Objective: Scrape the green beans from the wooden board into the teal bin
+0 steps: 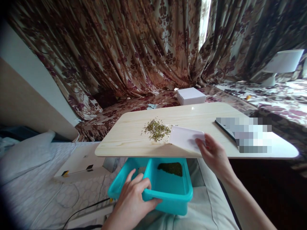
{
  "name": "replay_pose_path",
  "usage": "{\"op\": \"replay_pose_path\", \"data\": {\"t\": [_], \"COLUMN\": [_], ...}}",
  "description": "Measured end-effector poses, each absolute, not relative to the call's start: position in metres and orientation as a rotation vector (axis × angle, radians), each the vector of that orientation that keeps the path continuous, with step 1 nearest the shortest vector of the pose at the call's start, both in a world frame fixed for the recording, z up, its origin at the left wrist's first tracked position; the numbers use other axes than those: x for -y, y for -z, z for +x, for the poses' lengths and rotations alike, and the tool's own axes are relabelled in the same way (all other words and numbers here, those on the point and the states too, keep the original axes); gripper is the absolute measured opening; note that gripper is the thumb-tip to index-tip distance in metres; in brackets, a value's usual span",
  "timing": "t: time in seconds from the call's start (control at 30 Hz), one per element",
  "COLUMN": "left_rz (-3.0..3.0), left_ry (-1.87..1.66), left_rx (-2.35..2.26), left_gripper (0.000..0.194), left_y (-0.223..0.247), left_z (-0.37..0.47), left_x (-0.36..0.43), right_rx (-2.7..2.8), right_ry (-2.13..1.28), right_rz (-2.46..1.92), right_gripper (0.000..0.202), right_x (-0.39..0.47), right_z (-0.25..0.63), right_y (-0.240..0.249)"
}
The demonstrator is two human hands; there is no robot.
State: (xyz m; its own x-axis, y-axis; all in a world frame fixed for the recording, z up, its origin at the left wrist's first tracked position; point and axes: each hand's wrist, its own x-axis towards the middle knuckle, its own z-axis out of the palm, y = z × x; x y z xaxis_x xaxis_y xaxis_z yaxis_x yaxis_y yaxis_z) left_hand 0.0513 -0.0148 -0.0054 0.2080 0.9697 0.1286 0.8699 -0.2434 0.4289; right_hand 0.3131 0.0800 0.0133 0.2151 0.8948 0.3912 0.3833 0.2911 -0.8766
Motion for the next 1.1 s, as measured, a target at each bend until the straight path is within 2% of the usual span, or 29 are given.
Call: {"op": "replay_pose_path", "data": {"t": [0.33, 0.6, 1.1], "left_rz": [2.23, 2.204, 2.187], "left_ry": [-0.586, -0.554, -0.49], "left_rx": [-1.744, -1.746, -1.767], "left_gripper": [0.032, 0.032, 0.032], "left_y": [0.008, 0.006, 0.003], "left_z": [0.051, 0.052, 0.053], "left_x": [0.015, 0.015, 0.015], "right_rx": [1.402, 1.378, 1.473], "right_ry": [-0.747, -0.53, -0.499], "right_rz": [-1.231, -1.281, -1.251], "right_gripper": [0.035, 0.027, 0.038], "right_x": [-0.068, -0.092, -0.093], "right_z": [0.31, 0.306, 0.302], "right_y": [-0.021, -0.018, -0.02]}}
